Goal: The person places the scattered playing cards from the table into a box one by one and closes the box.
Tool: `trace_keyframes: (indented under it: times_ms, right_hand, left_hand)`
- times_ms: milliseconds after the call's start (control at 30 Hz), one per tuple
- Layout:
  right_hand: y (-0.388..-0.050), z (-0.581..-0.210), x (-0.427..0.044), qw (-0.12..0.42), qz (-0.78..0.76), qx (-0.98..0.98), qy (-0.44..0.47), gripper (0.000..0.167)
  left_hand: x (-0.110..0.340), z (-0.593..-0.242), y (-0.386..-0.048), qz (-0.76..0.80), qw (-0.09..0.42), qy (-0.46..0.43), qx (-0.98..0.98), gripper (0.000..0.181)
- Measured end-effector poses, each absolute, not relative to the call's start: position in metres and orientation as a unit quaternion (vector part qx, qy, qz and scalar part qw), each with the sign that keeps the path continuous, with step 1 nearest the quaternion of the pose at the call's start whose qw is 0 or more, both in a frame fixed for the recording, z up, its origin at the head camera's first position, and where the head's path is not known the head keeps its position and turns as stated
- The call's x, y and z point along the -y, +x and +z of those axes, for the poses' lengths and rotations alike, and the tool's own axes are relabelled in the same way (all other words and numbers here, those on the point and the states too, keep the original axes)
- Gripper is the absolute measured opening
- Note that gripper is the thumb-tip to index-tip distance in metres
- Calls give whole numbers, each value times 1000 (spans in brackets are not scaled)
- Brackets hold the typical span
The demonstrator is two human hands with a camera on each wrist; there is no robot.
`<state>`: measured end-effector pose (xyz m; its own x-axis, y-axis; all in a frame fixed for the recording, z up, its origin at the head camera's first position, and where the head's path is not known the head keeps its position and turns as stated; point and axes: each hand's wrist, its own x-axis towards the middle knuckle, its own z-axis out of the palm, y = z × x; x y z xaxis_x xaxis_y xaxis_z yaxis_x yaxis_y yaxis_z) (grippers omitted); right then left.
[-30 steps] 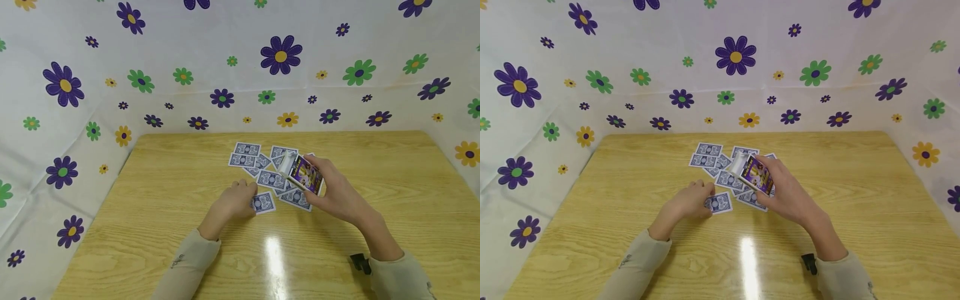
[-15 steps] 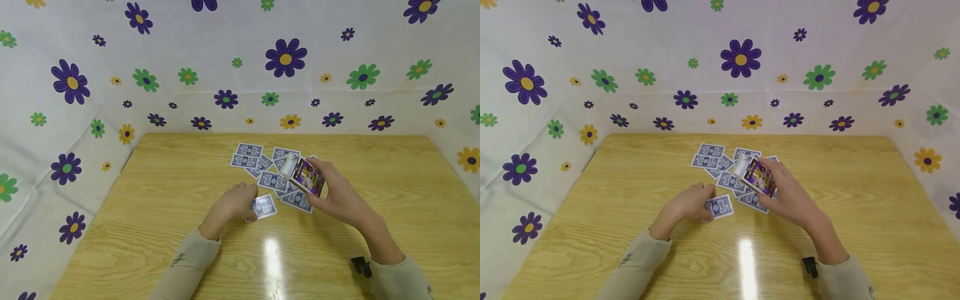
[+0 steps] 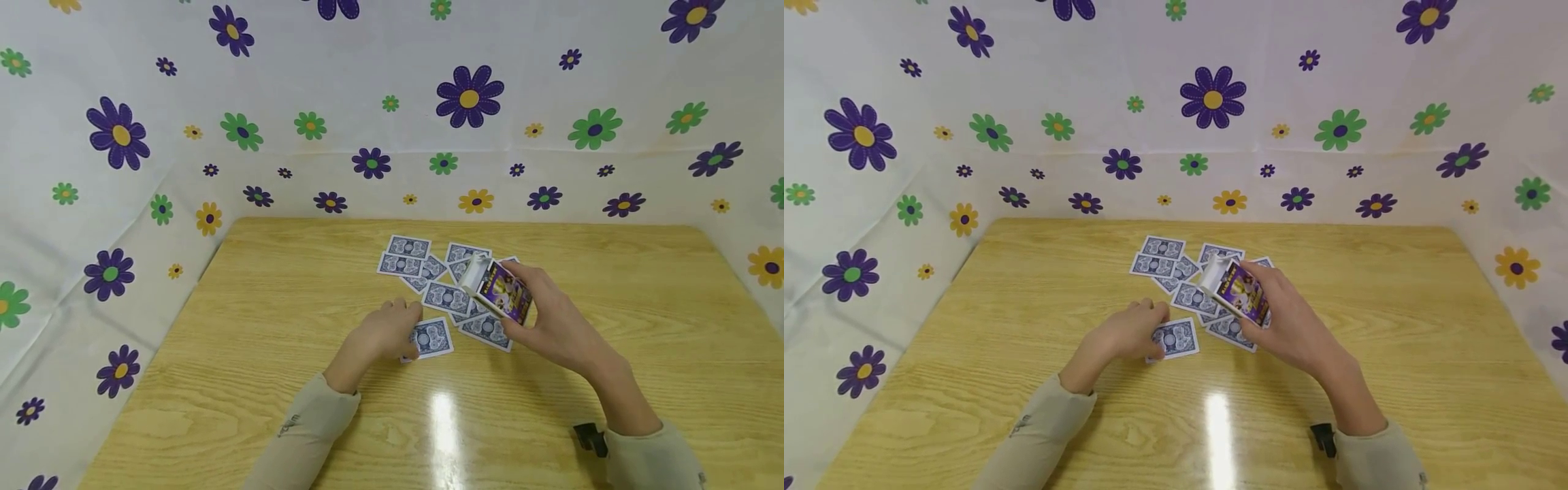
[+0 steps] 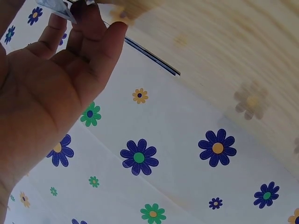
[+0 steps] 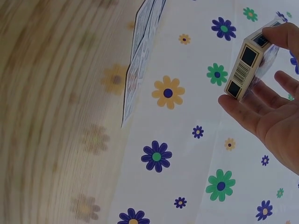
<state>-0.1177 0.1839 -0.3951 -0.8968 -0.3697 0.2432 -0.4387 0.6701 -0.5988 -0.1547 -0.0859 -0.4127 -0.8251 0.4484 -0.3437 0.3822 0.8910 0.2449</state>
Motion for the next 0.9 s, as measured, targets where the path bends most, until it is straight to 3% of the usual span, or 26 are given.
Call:
trace_keyframes:
  times_ms: [200,333,467,667,900]
  right_hand:
    - [-119,-394,-185,52,337,913,223,80]
    - [-119,-394,-186,51,335,915,220,80]
    - [-118,-392,-186,46,337,915,218,79]
    - [-120,-389,-187,53,333,915,224,78]
    - [-120,-386,-187,48,331,915,226,77]
  left_hand:
    - [89,-413,-157,96,199,230,-948,35]
    - [92,-416,-160,124,200,241,-941,42]
    - [99,-415,-165,179,202,261,-927,38]
    - [113,-398,-171,284,173,279,-901,27]
    - [127,-378,-170,420,142,213,-871,26]
